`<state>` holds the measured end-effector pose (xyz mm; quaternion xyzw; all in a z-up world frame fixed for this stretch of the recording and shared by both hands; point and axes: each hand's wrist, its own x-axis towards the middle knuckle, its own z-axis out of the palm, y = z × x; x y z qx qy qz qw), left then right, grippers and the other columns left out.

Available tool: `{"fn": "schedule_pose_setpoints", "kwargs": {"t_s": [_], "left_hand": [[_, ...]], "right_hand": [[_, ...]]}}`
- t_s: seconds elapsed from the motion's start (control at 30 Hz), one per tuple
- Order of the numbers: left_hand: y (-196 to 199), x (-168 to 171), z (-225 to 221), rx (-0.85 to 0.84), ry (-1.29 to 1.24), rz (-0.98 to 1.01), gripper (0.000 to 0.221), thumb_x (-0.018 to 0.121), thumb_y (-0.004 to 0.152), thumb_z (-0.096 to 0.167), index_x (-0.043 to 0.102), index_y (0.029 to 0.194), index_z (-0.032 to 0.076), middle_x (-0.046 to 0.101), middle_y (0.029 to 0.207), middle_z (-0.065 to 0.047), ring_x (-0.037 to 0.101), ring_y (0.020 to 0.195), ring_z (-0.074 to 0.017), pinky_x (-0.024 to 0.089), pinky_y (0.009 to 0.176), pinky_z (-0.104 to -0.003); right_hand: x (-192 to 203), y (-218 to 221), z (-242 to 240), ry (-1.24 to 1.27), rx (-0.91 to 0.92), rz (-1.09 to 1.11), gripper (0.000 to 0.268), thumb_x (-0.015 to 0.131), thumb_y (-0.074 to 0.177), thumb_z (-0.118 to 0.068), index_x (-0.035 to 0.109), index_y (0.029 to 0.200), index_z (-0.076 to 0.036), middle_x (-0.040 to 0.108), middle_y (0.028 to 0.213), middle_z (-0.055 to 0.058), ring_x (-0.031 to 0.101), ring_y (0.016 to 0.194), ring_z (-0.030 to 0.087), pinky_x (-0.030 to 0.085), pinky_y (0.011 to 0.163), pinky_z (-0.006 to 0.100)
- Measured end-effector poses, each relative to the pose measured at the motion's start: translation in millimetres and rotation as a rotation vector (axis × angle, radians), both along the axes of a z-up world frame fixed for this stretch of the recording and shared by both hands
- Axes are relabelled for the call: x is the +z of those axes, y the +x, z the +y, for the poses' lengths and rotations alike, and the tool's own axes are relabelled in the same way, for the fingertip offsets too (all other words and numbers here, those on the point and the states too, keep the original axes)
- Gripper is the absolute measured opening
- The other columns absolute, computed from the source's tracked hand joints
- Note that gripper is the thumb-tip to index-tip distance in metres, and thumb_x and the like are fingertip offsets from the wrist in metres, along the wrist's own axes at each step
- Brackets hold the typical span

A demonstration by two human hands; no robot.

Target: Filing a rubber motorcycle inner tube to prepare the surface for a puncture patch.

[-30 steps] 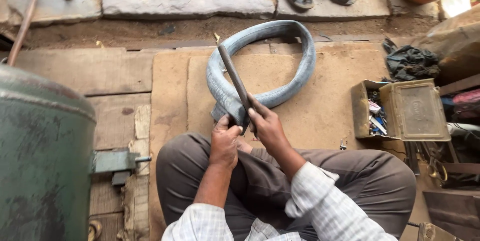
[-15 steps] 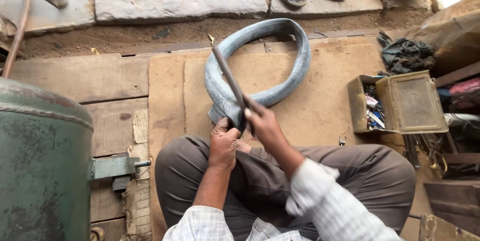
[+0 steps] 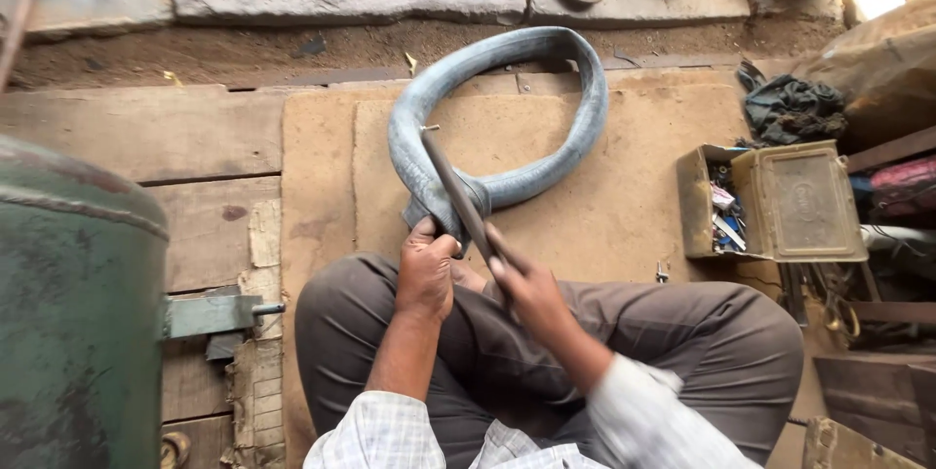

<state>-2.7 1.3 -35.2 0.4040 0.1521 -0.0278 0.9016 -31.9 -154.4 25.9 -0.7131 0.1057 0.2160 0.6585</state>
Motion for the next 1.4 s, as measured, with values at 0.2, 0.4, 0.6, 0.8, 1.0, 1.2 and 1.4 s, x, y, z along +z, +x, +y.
{"fn": "schedule_pose_setpoints", "kwargs": {"t_s": [0.2,0.4,0.6,0.8,1.0,1.2,1.4], "left_hand": [[1,12,-2,0.008,0.0,0.021,0.038,0.048,0.084,-0.012,0.073,0.11,0.0,0.067,0.092,0.0,0.051,0.076,-0.0089,0.045,0.071,-0.024],[7,19,-2,0.059,-0.035,0.113,0.047,0.047,0.079,-0.013,0.073,0.115,0.0,0.068,0.097,-0.001,0.054,0.079,-0.0097,0.047,0.076,-0.024],[5,-5,-1,0.009,-0.015,0.006,0.034,0.051,0.084,-0.012,0.071,0.111,-0.006,0.067,0.095,-0.004,0.055,0.079,-0.0115,0.047,0.073,-0.026],[-2,36,-7,0.009,0.017,-0.006,0.04,0.048,0.081,-0.012,0.071,0.111,0.0,0.069,0.1,0.0,0.059,0.083,-0.0076,0.047,0.075,-0.022],[4,12,-5,0.077,-0.015,0.031,0.04,0.049,0.082,-0.014,0.073,0.112,-0.001,0.068,0.1,-0.001,0.057,0.086,-0.009,0.046,0.082,-0.024],[2,-9,-11,0.101,0.064,-0.08,0.033,0.048,0.086,-0.013,0.071,0.108,-0.003,0.07,0.1,-0.003,0.061,0.087,-0.012,0.05,0.081,-0.027],[0,32,-6,0.11,0.016,-0.038,0.04,0.046,0.081,-0.013,0.072,0.109,0.001,0.07,0.099,0.002,0.06,0.087,-0.0073,0.047,0.081,-0.022]], "right_hand": [[7,42,11,0.108,-0.082,-0.055,0.054,0.057,0.098,-0.017,0.051,0.152,-0.017,0.052,0.066,-0.005,0.047,0.054,0.006,0.039,0.047,0.023],[13,-37,-53,-0.173,0.051,0.14,0.056,0.057,0.094,-0.019,0.052,0.15,-0.018,0.052,0.059,0.0,0.04,0.044,0.01,0.032,0.042,0.026],[-2,5,-9,0.037,0.017,-0.004,0.057,0.058,0.097,-0.019,0.05,0.153,-0.016,0.055,0.07,-0.003,0.047,0.056,0.005,0.04,0.05,0.021],[2,64,9,0.161,-0.129,-0.113,0.055,0.059,0.097,-0.017,0.051,0.152,-0.011,0.05,0.072,-0.006,0.045,0.057,0.005,0.036,0.047,0.021],[18,-29,-50,-0.205,0.08,0.154,0.058,0.057,0.093,-0.023,0.051,0.15,-0.015,0.055,0.062,-0.001,0.041,0.046,0.011,0.034,0.042,0.027],[-6,4,-2,0.023,0.036,-0.063,0.057,0.058,0.098,-0.017,0.05,0.155,-0.014,0.048,0.069,-0.005,0.042,0.056,0.005,0.036,0.05,0.022],[13,63,23,0.036,-0.101,-0.171,0.052,0.058,0.099,-0.015,0.053,0.151,-0.013,0.051,0.066,-0.005,0.044,0.054,0.005,0.037,0.046,0.022]]}}
